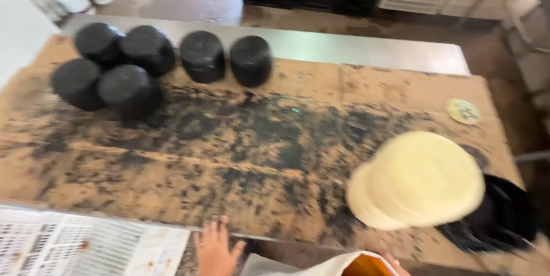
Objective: The person retrieves round cheese wheels from a crate, places them on a cardboard-covered table, and coats them with black paste using a brush. After coating, a circular label is applied to the top of each cheese wheel, and the finished items are returned to a crate. The process is repeated for multiple cheese wheels.
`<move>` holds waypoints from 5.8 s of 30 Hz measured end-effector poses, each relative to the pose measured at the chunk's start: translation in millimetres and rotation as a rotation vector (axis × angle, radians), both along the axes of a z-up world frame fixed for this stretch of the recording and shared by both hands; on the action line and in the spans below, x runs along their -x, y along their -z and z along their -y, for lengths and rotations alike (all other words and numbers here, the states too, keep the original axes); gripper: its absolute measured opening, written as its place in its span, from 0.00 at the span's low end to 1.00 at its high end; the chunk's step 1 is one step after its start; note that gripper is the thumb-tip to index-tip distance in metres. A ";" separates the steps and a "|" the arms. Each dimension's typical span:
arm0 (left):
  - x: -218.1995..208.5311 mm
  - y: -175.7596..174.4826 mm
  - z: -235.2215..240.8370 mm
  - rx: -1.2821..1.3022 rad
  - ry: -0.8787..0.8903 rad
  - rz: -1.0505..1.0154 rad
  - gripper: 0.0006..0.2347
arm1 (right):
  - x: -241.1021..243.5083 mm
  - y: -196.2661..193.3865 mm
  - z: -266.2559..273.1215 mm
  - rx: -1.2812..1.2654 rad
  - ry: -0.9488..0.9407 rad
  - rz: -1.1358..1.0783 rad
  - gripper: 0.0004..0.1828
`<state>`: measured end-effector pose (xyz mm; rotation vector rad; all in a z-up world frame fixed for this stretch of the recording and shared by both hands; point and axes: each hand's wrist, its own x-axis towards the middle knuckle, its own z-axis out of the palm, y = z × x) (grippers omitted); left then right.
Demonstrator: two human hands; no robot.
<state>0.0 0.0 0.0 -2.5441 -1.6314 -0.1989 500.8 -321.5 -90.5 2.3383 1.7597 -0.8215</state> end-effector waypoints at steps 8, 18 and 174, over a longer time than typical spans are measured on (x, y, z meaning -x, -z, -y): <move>-64.2 -7.8 96.8 0.085 -0.123 -0.124 0.39 | -57.0 -272.1 99.3 -0.948 0.486 0.294 0.21; -130.6 -83.3 90.6 0.621 -0.051 -0.065 0.37 | -106.8 -256.0 81.2 -0.339 1.230 -0.033 0.46; -269.5 -328.4 66.3 0.645 0.043 0.423 0.37 | -82.2 -481.0 -60.6 -0.430 1.085 -0.900 0.22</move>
